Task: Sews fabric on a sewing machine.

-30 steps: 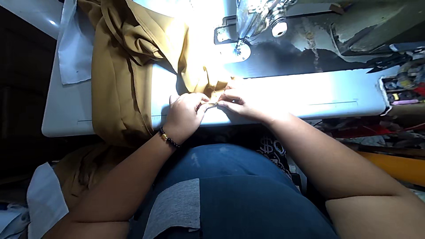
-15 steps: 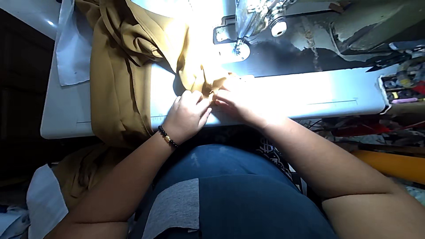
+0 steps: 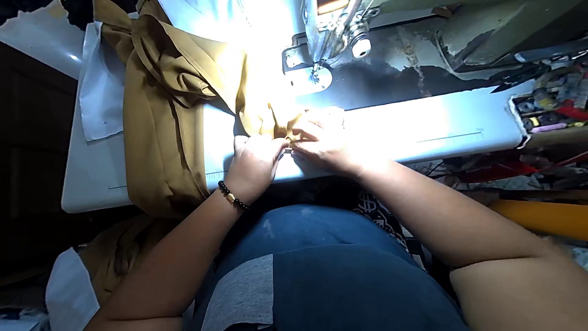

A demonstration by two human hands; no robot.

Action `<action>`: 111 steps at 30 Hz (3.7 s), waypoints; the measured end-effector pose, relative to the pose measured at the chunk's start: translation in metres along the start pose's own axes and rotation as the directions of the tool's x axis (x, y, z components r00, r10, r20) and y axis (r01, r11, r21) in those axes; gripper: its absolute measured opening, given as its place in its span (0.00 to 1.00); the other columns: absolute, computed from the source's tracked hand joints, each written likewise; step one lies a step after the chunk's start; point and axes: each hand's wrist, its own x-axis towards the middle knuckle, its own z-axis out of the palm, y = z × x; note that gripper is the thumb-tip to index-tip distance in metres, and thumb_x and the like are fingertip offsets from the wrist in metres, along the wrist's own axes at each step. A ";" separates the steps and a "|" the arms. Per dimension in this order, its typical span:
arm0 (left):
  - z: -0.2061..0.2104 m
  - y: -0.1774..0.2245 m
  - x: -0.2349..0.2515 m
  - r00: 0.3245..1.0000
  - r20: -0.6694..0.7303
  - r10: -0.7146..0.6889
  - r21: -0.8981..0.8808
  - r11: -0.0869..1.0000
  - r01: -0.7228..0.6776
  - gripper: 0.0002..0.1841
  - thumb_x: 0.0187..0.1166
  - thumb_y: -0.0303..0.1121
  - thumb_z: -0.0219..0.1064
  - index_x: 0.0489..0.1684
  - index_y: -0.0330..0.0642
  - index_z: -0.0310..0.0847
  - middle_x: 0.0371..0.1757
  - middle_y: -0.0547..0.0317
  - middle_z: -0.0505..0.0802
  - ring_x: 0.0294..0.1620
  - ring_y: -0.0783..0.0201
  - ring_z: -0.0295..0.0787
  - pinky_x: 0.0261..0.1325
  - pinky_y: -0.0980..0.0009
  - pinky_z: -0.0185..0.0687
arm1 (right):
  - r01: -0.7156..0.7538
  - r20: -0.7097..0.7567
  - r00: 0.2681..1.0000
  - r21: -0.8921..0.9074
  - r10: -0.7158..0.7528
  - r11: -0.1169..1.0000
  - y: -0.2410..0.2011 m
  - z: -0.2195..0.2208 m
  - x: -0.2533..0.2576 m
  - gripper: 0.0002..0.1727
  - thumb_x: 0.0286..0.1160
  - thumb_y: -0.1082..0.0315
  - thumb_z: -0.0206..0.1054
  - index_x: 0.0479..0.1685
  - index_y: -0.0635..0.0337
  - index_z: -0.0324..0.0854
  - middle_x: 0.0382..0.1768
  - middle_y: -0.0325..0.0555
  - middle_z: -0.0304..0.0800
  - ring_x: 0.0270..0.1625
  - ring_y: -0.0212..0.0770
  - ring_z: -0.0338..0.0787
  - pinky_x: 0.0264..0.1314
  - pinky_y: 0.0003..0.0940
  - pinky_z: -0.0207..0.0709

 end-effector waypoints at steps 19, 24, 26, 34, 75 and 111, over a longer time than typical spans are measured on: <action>-0.018 0.001 0.033 0.884 0.380 -0.271 -0.143 0.927 0.346 0.05 0.87 0.30 0.58 0.49 0.43 0.79 0.37 0.52 0.90 0.44 0.51 0.90 0.51 0.43 0.79 | -0.551 0.188 0.827 0.084 0.530 0.830 0.005 -0.015 0.009 0.19 0.81 0.51 0.63 0.34 0.58 0.88 0.65 0.55 0.81 0.85 0.64 0.62 0.82 0.78 0.37; -0.016 0.022 0.037 0.957 0.230 -0.176 0.261 0.959 0.114 0.07 0.83 0.29 0.60 0.45 0.41 0.85 0.35 0.46 0.90 0.45 0.42 0.89 0.51 0.40 0.73 | -0.564 0.204 0.810 0.014 0.550 0.825 0.004 -0.014 0.010 0.18 0.79 0.49 0.63 0.41 0.54 0.89 0.61 0.54 0.81 0.80 0.60 0.68 0.80 0.72 0.42; -0.026 0.034 0.044 0.972 0.229 -0.040 0.390 0.919 -0.054 0.10 0.76 0.21 0.64 0.46 0.43 0.89 0.51 0.47 0.89 0.60 0.42 0.83 0.61 0.39 0.64 | -0.532 0.236 0.820 -0.024 0.522 0.846 0.009 -0.017 0.013 0.20 0.79 0.49 0.60 0.50 0.50 0.91 0.63 0.56 0.81 0.79 0.63 0.69 0.77 0.74 0.46; 0.008 -0.040 0.059 0.967 0.189 0.169 -0.311 0.945 -0.104 0.17 0.74 0.43 0.73 0.54 0.43 0.89 0.59 0.44 0.86 0.65 0.41 0.79 0.65 0.36 0.67 | -0.294 0.222 0.935 0.055 0.275 0.954 0.067 -0.014 0.020 0.24 0.78 0.42 0.63 0.60 0.46 0.91 0.63 0.60 0.82 0.76 0.65 0.73 0.72 0.72 0.55; 0.041 0.015 0.153 0.915 0.162 -0.371 -0.246 0.882 0.401 0.42 0.84 0.50 0.62 0.97 0.47 0.46 0.92 0.46 0.65 0.92 0.44 0.56 0.87 0.40 0.50 | -0.595 0.029 0.802 0.133 0.597 0.793 0.092 -0.023 0.011 0.15 0.83 0.65 0.60 0.55 0.60 0.91 0.52 0.55 0.91 0.62 0.51 0.86 0.73 0.45 0.70; -0.111 -0.131 0.012 0.999 0.049 -0.011 0.246 0.969 -0.002 0.15 0.79 0.17 0.56 0.55 0.31 0.87 0.55 0.33 0.92 0.62 0.31 0.88 0.67 0.32 0.75 | -0.321 0.612 0.630 -0.355 0.478 0.878 0.047 -0.057 0.082 0.31 0.74 0.36 0.68 0.44 0.61 0.87 0.56 0.58 0.87 0.66 0.61 0.83 0.64 0.64 0.70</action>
